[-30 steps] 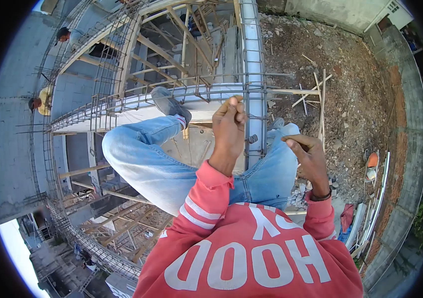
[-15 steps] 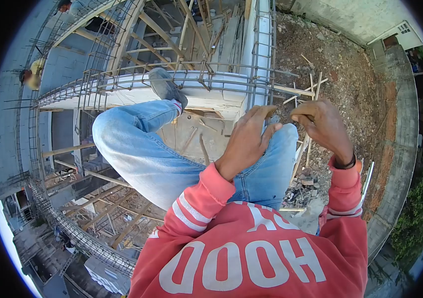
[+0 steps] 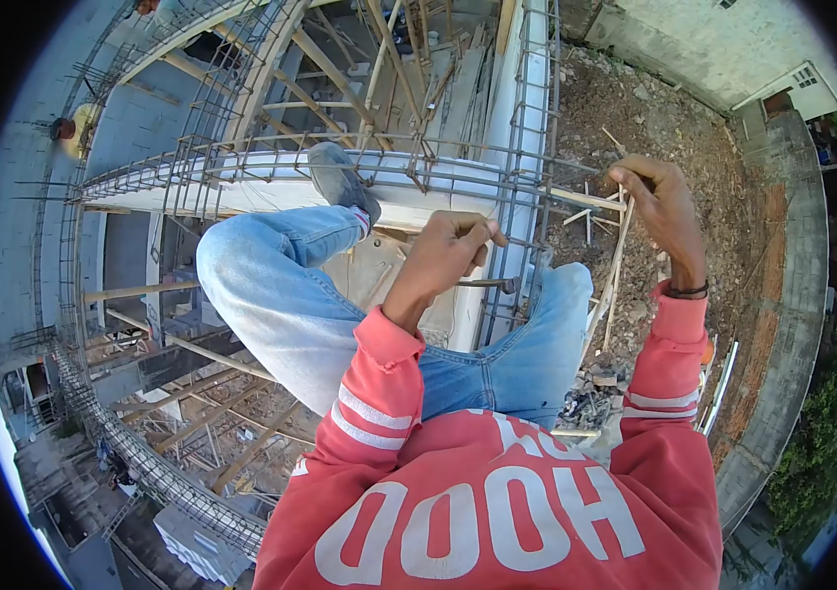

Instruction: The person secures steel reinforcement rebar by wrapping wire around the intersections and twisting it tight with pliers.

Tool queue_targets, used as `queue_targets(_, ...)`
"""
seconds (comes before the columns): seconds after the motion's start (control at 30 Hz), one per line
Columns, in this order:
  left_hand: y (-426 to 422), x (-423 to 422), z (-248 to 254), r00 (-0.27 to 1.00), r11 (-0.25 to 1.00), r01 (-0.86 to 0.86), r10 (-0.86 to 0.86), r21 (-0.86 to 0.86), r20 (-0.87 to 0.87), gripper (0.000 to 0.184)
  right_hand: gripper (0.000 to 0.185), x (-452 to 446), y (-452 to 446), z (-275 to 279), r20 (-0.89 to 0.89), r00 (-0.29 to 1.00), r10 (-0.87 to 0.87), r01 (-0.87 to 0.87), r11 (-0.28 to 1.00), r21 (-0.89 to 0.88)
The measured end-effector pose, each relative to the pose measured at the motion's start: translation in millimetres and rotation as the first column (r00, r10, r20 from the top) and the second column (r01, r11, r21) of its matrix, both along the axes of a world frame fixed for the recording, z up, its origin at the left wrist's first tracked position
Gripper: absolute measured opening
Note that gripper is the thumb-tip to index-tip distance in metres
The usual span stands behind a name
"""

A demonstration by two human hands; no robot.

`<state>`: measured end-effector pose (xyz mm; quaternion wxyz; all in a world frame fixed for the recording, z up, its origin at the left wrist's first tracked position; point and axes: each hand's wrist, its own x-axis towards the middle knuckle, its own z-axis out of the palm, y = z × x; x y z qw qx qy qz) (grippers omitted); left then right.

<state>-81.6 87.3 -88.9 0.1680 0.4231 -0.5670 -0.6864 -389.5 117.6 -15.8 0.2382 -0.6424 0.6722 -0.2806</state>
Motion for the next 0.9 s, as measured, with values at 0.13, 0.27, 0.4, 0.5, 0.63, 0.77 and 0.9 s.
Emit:
queue_targets(0.13, 19, -44, 18, 0.961, 0.935, -0.227, 0.171, -0.272, -0.216, 0.033, 0.017, 16, -4, 34, -0.192, 0.956, 0.224, -0.229, 0.973, -0.006)
queue_targets(0.27, 6, -55, 53, 0.982, 0.939, -0.184, 0.162, -0.29, -0.096, 0.037, 0.016, 29, -16, 52, -0.188, 0.913, 0.361, -0.38, 0.922, -0.074)
queue_targets(0.4, -7, -33, 71, 0.918, 0.895, -0.386, 0.348, -0.223, -0.19, 0.034, 0.033, -1, -30, 59, 0.091, 0.91, 0.406, -0.409, 0.912, 0.025)
queue_targets(0.5, -22, -11, 72, 0.947, 0.912, -0.303, 0.256, -0.278, -0.194, 0.029, 0.03, -6, -33, 64, 0.123, 0.9, 0.418, -0.427, 0.902, 0.061)
queue_targets(0.63, -15, -22, 104, 0.974, 0.863, -0.222, 0.171, -0.454, -0.15, 0.028, 0.023, 22, -27, 69, 0.015, 0.877, 0.48, -0.478, 0.876, -0.066)
queue_targets(0.77, -17, -28, 116, 0.973, 0.805, -0.23, 0.189, -0.546, -0.132, 0.026, 0.018, 43, -4, 110, -0.047, 0.96, 0.275, -0.279, 0.952, -0.129)
queue_targets(0.9, -16, -20, 137, 0.923, 0.845, -0.36, 0.259, -0.395, -0.285, 0.025, 0.013, 17, 19, 127, 0.104, 0.991, 0.089, -0.054, 0.953, -0.297)
